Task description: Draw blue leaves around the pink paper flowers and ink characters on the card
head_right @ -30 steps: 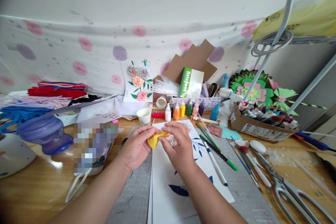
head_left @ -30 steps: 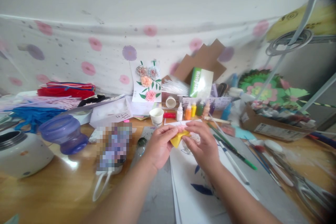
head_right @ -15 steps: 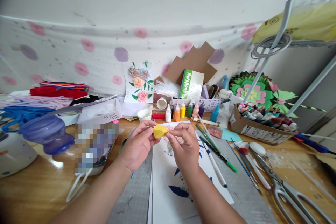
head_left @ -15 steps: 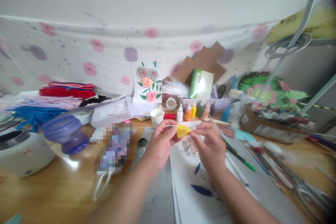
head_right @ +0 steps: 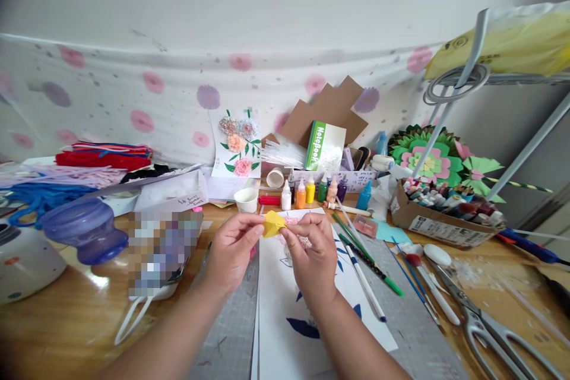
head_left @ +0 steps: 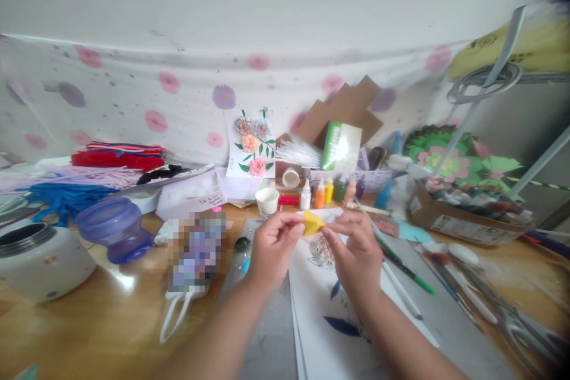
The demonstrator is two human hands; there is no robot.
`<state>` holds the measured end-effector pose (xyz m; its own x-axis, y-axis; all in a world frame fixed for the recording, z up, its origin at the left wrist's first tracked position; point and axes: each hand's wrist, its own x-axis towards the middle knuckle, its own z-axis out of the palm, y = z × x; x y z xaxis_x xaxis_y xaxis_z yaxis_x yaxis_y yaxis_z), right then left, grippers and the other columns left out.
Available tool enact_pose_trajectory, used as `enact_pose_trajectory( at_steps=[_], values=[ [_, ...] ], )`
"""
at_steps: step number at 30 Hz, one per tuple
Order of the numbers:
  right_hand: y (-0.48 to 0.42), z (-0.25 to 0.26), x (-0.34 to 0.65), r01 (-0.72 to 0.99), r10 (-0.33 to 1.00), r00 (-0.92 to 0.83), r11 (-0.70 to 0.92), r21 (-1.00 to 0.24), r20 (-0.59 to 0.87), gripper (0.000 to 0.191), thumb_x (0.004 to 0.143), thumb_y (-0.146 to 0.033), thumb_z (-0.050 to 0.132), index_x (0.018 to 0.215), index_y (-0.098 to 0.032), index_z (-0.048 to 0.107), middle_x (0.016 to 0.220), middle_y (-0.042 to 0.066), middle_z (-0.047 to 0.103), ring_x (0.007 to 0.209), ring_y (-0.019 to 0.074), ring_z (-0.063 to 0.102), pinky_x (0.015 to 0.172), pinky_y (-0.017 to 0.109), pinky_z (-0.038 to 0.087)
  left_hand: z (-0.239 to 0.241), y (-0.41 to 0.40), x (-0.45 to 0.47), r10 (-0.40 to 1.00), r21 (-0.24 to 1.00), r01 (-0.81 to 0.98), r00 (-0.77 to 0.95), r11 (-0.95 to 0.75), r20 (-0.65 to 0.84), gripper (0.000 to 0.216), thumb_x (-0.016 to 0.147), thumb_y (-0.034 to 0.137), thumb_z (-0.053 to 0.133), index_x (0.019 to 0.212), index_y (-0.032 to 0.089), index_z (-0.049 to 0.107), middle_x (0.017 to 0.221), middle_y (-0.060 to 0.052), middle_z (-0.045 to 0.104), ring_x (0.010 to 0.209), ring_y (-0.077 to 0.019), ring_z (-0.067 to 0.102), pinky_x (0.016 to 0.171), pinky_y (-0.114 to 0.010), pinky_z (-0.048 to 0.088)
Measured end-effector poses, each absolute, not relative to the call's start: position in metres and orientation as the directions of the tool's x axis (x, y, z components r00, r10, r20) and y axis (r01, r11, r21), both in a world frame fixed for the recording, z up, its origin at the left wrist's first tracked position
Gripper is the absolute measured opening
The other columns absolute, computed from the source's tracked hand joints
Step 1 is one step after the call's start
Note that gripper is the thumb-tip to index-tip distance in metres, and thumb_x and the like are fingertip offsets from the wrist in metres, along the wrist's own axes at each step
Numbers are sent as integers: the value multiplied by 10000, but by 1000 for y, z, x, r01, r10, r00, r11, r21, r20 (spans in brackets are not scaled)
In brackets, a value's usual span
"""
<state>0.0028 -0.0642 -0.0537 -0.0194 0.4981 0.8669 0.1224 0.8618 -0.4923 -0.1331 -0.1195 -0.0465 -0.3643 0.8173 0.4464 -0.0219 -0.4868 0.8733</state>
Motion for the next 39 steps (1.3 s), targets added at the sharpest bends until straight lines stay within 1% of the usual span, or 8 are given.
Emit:
enact_pose_trajectory(
  at_steps=[8,14,19,21,29,33,36,39],
  values=[
    [-64,-53,2,114,514,-6,852,-510,857,83,783,-144,676,807,-222,661,827,0,533,760,151,552,701,317,439,-51,-119,-136,826,894,27,-371,-448,425,119,818,308,675,899,222,692,832,-3,693,792,-141,636,738,-228,487],
    [-65,-52,1,97,541,-1,837,-539,841,62,784,-168,678,799,-228,669,818,-4,541,765,154,560,704,320,440,-51,-119,-137,825,888,38,-354,-458,440,132,845,311,646,931,230,706,911,-17,702,847,-139,633,778,-220,483],
    [-66,-53,-1,77,582,7,810,-581,813,38,783,-189,680,778,-225,668,802,-8,543,760,152,558,704,315,436,-49,-118,-134,823,869,13,-315,-495,473,150,832,297,650,939,209,708,1077,-66,643,1039,-201,590,904,-293,470],
    [-65,-54,-1,69,599,12,798,-599,800,27,784,-204,678,768,-224,668,796,-6,545,760,157,558,706,322,437,-48,-117,-132,815,859,13,-309,-512,490,149,811,292,669,925,203,707,1126,-75,599,1073,-220,569,904,-308,477],
    [-66,-55,-4,24,664,-24,748,-663,747,29,774,-236,686,746,-230,679,799,8,544,775,171,546,708,331,442,-47,-117,-130,763,828,140,-330,-543,556,101,753,222,720,843,203,678,1051,-54,557,1035,-190,553,902,-291,459],
    [-66,-54,-4,-14,702,-66,710,-705,709,39,763,-235,693,725,-233,685,787,6,546,770,167,543,731,333,437,-46,-118,-134,747,810,233,-313,-538,587,39,774,183,683,797,197,655,1095,-67,576,1080,-216,538,958,-344,408],
    [-64,-55,-4,-69,732,-114,669,-740,672,52,753,-249,699,709,-231,679,830,17,585,830,183,566,802,365,432,-42,-120,-136,756,803,269,-278,-532,593,25,790,170,656,782,190,644,1124,-79,601,1094,-232,542,990,-377,378],
    [-61,-56,-4,-139,763,-181,605,-784,621,76,760,-273,688,709,-221,666,890,36,634,873,198,595,818,381,450,-41,-121,-137,769,807,268,-255,-526,586,37,803,180,633,766,182,632,1037,-77,646,1059,-231,564,971,-371,395]
  ],
)
